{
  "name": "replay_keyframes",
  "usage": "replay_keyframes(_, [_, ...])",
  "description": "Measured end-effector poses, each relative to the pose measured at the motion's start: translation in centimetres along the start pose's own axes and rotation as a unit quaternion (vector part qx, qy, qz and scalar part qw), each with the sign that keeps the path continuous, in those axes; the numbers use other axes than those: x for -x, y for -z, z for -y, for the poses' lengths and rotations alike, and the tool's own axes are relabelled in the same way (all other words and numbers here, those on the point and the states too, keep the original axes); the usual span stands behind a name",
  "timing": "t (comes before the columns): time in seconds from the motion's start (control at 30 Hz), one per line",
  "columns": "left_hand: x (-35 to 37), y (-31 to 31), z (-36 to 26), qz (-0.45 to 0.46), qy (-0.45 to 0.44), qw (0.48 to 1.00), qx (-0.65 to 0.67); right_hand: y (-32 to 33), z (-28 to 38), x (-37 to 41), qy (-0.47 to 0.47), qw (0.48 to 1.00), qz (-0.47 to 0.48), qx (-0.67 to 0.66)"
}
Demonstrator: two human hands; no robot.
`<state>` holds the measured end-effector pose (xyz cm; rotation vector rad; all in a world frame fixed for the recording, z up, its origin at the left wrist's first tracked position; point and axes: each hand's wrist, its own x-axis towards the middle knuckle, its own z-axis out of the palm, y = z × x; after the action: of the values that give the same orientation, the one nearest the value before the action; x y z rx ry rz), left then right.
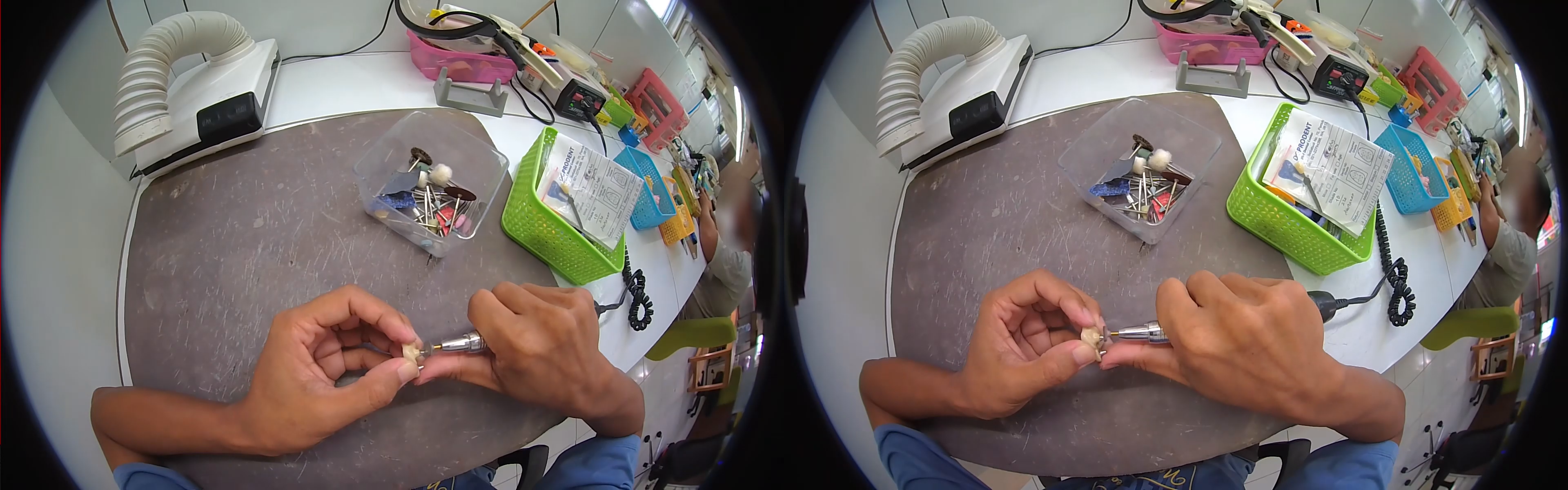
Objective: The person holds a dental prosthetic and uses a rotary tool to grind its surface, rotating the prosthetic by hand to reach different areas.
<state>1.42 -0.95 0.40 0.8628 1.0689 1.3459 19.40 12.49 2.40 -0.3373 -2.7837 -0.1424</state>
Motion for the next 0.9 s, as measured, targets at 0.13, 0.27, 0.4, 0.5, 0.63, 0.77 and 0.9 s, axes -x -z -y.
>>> replay_keyframes(0.13, [-0.04,-0.05,0.02,-0.003,-0.006,1.0,0.003,0.01,-0.03,0.08,0.016,1.0,0.017,-0.001])
replay_keyframes(0.27, [-0.12,-0.06,0.29,-0.004,-0.027,1.0,0.003,-0.09,-0.09,-0.06,0.003,1.0,-0.004,-0.006])
replay_keyframes(0.4, [-0.17,-0.2,0.22,-0.012,-0.032,0.999,0.006,-0.14,-0.13,-0.09,-0.002,1.0,-0.018,-0.006])
replay_keyframes(0.5, [-0.16,-0.13,0.31,-0.01,-0.032,0.999,0.004,-0.24,-0.16,-0.05,-0.001,1.0,-0.012,-0.009])
replay_keyframes(0.63, [-0.2,-0.04,0.4,-0.004,-0.03,1.0,0.003,-0.26,-0.3,0.03,0.026,1.0,-0.001,-0.004])
replay_keyframes(0.77, [-0.31,0.24,0.61,0.005,-0.045,0.999,-0.002,-0.14,-0.49,0.05,0.033,0.999,-0.027,-0.013])
replay_keyframes(0.9, [-0.28,0.18,0.27,-0.009,-0.054,0.998,0.019,-0.2,-0.5,0.0,0.024,0.997,-0.057,-0.037])
